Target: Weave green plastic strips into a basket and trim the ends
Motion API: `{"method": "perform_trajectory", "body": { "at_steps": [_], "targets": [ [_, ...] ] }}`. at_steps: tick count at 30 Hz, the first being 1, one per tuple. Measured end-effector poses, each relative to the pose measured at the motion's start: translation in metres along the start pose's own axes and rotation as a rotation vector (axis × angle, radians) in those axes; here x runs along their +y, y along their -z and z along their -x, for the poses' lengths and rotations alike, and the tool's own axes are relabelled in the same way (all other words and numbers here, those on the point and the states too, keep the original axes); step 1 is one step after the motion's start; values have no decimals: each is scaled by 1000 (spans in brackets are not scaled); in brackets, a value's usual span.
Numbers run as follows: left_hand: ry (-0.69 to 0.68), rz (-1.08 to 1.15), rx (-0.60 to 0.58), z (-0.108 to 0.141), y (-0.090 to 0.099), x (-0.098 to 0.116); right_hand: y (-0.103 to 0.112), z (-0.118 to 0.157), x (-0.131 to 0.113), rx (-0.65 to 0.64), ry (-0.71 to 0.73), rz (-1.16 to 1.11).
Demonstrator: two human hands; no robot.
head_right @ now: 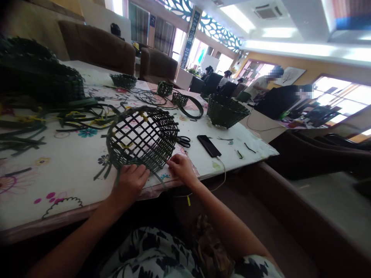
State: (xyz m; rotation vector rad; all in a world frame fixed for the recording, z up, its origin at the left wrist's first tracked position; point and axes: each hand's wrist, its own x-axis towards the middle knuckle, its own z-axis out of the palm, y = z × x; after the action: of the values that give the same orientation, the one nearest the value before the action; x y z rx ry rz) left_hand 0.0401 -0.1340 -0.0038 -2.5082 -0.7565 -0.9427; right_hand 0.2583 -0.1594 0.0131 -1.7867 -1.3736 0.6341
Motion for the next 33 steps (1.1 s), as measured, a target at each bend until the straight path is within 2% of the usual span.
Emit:
{"method": "perform_trajectory", "body": {
  "at_steps": [3,6,9,15,19,21,24,27,30,33],
  "targets": [
    [55,33,17,2,0,-2,-4,3,-5,-127,-173,-291],
    [47,63,31,1,0,-4,-7,2,-11,-234,-221,-514],
    [49,107,42,0,0,-5,-8,-2,-17,-251,-227,-652],
    [29,129,21,-1,0,-6,-11,-7,-22,-231,-232,-627],
    [-11,89,0,1,-1,-4,-14,-4,-17,-149,-180,-534],
    [-10,65,-37,3,1,1,-14,-3,-12,-158,-173,-539],
    [99,59,-122,5,7,13,-13,-3,-6,-219,-183,-593],
    [261,110,-157,2,15,24,-13,-2,-2,-214,-176,-618],
    [394,215,-130,-12,18,29,-15,-1,-2,-194,-155,-622],
    [511,293,-162,-33,9,28,-16,0,-2,-177,-109,-572]
  ]
}}
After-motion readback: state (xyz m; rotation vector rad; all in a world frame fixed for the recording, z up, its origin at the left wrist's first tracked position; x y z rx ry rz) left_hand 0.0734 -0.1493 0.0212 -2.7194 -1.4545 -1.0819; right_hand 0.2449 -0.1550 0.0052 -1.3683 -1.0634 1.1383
